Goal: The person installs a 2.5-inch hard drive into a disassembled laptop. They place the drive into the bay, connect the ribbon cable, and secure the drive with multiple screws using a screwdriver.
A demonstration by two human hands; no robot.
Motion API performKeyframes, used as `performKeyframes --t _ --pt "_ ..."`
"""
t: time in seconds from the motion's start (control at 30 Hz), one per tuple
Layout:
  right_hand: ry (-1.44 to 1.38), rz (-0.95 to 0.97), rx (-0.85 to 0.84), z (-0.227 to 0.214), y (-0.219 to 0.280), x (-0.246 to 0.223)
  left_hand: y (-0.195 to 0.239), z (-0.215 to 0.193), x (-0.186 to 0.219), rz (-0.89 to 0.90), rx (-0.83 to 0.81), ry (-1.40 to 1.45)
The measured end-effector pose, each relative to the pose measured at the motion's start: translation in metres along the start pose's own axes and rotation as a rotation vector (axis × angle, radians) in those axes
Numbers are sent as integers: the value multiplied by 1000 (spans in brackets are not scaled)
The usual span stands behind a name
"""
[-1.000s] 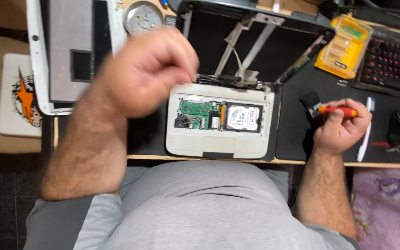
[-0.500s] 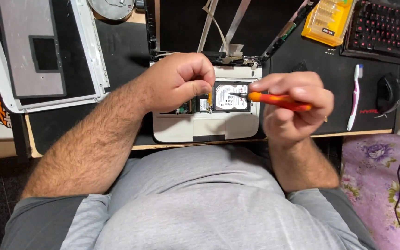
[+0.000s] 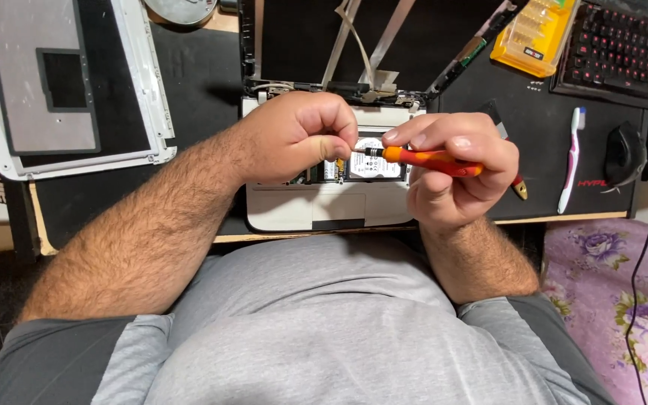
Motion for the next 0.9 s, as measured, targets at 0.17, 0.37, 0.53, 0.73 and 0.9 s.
performKeyframes --t 0.17,0.37,0.53,0.73,0.9 --pt "9 -30 -93 4 2 -5 -1 2 -3 7 2 6" --pt "70 -41 -146 3 4 -6 -2 3 -4 -4 5 -6" --pt "116 -73 -168 2 7 -5 -3 4 -3 21 19 -55" --pt "172 -188 -235 -2 28 -5 -2 1 6 126 39 36" --pt "133 -165 -213 -2 34 3 -3 2 3 109 73 4"
Point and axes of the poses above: each hand's wrist, its own y-axis away from the middle knuckle, its own z-axis out of the palm, x = y × z, the point moved 10 cm from there along -y, towards the middle knuckle, and after that the axes turned 10 degrees about -x, right-handed, at the moved point
